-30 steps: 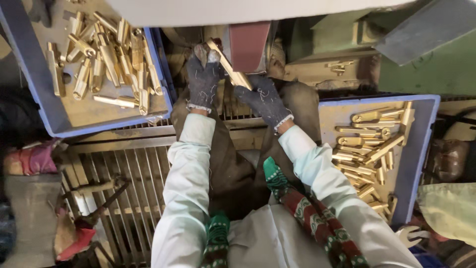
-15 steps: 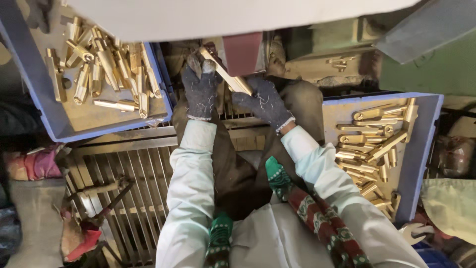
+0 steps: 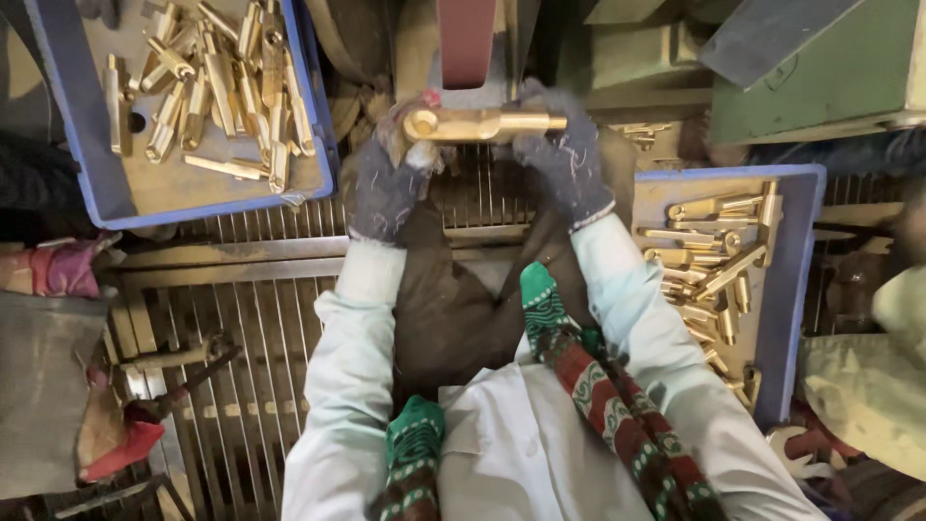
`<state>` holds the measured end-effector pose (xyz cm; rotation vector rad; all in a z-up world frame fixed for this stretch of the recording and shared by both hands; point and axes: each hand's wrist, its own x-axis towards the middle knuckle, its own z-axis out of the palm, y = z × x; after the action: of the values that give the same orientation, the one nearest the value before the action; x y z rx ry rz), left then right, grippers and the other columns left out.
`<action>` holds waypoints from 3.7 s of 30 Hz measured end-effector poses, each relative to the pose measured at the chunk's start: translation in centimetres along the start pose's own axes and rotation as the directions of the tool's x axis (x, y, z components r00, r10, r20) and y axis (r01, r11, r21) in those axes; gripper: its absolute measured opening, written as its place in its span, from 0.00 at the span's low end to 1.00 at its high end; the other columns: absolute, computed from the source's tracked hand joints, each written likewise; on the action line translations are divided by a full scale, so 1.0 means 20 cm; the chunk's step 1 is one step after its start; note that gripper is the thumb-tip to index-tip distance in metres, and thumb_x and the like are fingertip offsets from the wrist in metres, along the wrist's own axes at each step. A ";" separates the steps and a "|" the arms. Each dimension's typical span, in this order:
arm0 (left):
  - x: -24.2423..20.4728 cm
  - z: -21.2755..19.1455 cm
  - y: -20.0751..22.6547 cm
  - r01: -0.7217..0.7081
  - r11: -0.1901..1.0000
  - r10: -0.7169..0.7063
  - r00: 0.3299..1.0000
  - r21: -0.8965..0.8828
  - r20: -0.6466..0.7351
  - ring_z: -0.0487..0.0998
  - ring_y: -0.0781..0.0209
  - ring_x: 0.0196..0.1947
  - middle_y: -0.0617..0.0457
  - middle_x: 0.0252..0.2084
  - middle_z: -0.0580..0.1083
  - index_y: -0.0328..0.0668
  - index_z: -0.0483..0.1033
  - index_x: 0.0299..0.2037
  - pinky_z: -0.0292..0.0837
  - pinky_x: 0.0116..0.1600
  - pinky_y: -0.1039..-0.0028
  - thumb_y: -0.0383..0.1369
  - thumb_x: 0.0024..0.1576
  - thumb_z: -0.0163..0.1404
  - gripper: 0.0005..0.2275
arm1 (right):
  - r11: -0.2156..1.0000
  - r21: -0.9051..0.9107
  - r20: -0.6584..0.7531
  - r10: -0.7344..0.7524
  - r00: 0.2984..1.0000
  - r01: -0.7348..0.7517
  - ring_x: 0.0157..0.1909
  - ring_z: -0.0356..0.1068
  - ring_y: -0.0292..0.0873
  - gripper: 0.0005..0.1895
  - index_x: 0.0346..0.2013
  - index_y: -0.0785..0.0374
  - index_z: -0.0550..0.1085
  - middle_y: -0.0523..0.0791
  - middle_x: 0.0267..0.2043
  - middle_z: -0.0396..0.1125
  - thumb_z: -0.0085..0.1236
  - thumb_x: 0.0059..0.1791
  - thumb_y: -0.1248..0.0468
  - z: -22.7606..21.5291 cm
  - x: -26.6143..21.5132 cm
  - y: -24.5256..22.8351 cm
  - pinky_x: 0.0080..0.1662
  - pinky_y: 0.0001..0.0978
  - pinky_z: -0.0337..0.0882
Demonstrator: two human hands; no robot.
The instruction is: The person sits on the floor and repeatedly rubs brass-colored metal parts against a rotating belt sander to smooth their surfaces. The person handles the parts one at a time, turning them to contact different sides with the belt, then places them into a blue bin.
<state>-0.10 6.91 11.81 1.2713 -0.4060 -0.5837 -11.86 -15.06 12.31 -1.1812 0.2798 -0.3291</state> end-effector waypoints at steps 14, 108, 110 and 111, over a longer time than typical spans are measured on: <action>0.26 0.03 -0.48 0.397 0.917 -0.386 0.853 -0.045 -0.351 0.68 0.71 0.19 0.57 0.27 0.74 0.34 0.73 0.39 0.60 0.21 0.77 0.34 0.60 0.58 0.10 | 0.955 -0.151 -0.204 0.223 0.953 -0.255 0.42 0.76 0.40 0.22 0.54 0.69 0.68 0.48 0.45 0.72 0.64 0.50 0.66 -0.15 0.31 0.18 0.44 0.31 0.82; -0.05 0.03 0.14 -0.205 0.964 0.162 0.957 0.167 0.242 0.75 0.56 0.64 0.45 0.60 0.76 0.34 0.72 0.64 0.67 0.71 0.68 0.30 0.61 0.60 0.22 | 0.433 -0.696 0.415 -0.408 0.813 0.573 0.54 0.69 0.53 0.33 0.59 0.57 0.69 0.50 0.51 0.71 0.76 0.43 0.60 0.05 -0.20 -0.26 0.58 0.45 0.70; -0.08 0.08 0.13 -0.230 0.939 0.161 0.950 0.254 0.268 0.75 0.56 0.63 0.45 0.60 0.77 0.35 0.72 0.63 0.67 0.70 0.68 0.31 0.61 0.60 0.21 | 0.492 -0.767 0.380 -0.169 0.909 0.412 0.55 0.70 0.52 0.34 0.62 0.60 0.68 0.52 0.53 0.71 0.75 0.45 0.59 0.05 -0.22 -0.22 0.57 0.44 0.71; -0.07 0.10 0.10 -0.188 0.961 0.135 0.958 0.201 0.251 0.76 0.57 0.61 0.45 0.59 0.76 0.35 0.71 0.62 0.69 0.67 0.69 0.33 0.61 0.59 0.21 | 0.505 -0.802 0.351 -0.036 0.936 0.320 0.56 0.71 0.51 0.35 0.64 0.62 0.68 0.52 0.54 0.71 0.74 0.46 0.59 0.04 -0.22 -0.18 0.56 0.43 0.71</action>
<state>-1.94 6.60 14.30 1.3709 -0.7856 -0.5613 -15.98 -13.87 16.20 -2.2547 0.0284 -0.1782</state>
